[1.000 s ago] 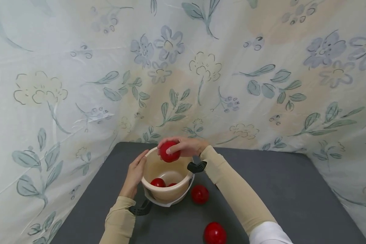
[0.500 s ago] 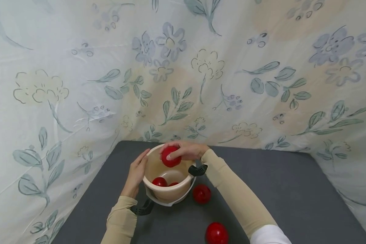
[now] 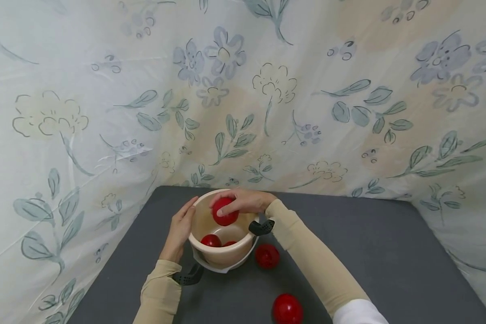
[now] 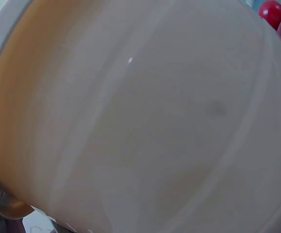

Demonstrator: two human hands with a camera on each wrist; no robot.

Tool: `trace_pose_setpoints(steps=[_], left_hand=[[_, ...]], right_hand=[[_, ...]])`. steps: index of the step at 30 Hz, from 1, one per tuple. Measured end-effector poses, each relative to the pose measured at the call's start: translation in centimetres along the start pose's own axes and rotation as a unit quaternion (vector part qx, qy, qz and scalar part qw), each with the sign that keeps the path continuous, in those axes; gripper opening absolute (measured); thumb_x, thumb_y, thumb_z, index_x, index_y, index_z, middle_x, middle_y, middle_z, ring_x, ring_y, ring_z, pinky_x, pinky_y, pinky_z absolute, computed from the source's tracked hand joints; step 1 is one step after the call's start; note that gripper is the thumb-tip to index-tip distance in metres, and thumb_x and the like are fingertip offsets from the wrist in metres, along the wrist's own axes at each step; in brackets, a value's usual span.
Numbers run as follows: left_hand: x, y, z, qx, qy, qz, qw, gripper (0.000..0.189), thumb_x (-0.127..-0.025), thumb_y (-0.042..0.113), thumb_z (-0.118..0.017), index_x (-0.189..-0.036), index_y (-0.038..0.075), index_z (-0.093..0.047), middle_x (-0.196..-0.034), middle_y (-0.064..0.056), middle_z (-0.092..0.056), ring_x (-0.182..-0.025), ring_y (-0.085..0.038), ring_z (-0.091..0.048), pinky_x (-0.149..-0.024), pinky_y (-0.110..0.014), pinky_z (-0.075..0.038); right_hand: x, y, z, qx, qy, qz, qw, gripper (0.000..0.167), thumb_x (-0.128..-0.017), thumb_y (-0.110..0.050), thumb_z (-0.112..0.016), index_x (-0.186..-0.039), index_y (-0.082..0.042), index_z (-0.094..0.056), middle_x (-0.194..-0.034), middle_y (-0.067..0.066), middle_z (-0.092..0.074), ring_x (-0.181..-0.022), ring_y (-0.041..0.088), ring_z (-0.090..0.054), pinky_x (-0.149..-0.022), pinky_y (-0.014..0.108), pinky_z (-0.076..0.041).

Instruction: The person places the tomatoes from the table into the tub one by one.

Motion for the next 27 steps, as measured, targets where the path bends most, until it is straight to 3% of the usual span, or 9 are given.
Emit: trace_pose_setpoints(steps=[5,8,21,27], left_hand=[[0.0,0.1,0.0,0.005,0.004,-0.007,1.0,0.043,-0.109,0.031,-0.041,-0.151,0.023,-0.049,-0.162,-0.009,-0.041,-0.151,-0.034,-0.036,-0.122,-0.055,-0.031],[0.1,0.3,0.1,0.006,0.004,-0.01,0.9999,0.044,-0.109,0.031,-0.041,-0.151,0.023,-0.048,-0.162,-0.009,-0.041,-0.151,-0.034,-0.036,-0.122,-0.055,-0.031],[0.1,0.3,-0.2,0.012,-0.001,-0.006,0.9999,0.043,-0.109,0.031,-0.04,-0.151,0.025,-0.048,-0.162,-0.008,-0.04,-0.152,-0.033,-0.034,-0.124,-0.056,-0.026],[0.3,0.3,0.1,0.008,0.0,-0.003,1.0,0.043,-0.11,0.03,-0.04,-0.152,0.025,-0.047,-0.163,-0.008,-0.038,-0.153,-0.033,-0.032,-0.124,-0.057,-0.027]], right_hand=[[0.1,-0.2,0.1,-0.029,-0.007,0.013,0.9995,0.053,-0.095,-0.017,-0.061,-0.142,0.003,-0.046,-0.143,0.031,-0.051,-0.125,0.034,-0.06,-0.109,0.044,-0.051],[0.2,-0.2,0.1,-0.045,-0.007,0.025,0.9986,0.053,-0.096,-0.014,-0.06,-0.143,0.005,-0.044,-0.144,0.036,-0.047,-0.131,0.044,-0.054,-0.115,0.049,-0.044],[0.8,-0.3,0.2,-0.075,0.006,0.041,0.9963,0.063,-0.096,-0.021,-0.064,-0.146,0.01,-0.039,-0.145,0.037,-0.043,-0.137,0.053,-0.043,-0.119,0.061,-0.031],[2.2,-0.4,0.1,-0.077,0.053,0.064,0.9936,0.052,-0.105,-0.022,-0.049,-0.143,0.013,-0.04,-0.132,0.024,-0.059,-0.132,0.05,-0.05,-0.115,0.048,-0.045]])
Point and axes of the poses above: each hand's wrist, its own x-axis away from the middle knuckle, its own z-axis out of the back of the hand, y = z × x, the point moved 1 cm from there along -x, towards the middle knuckle
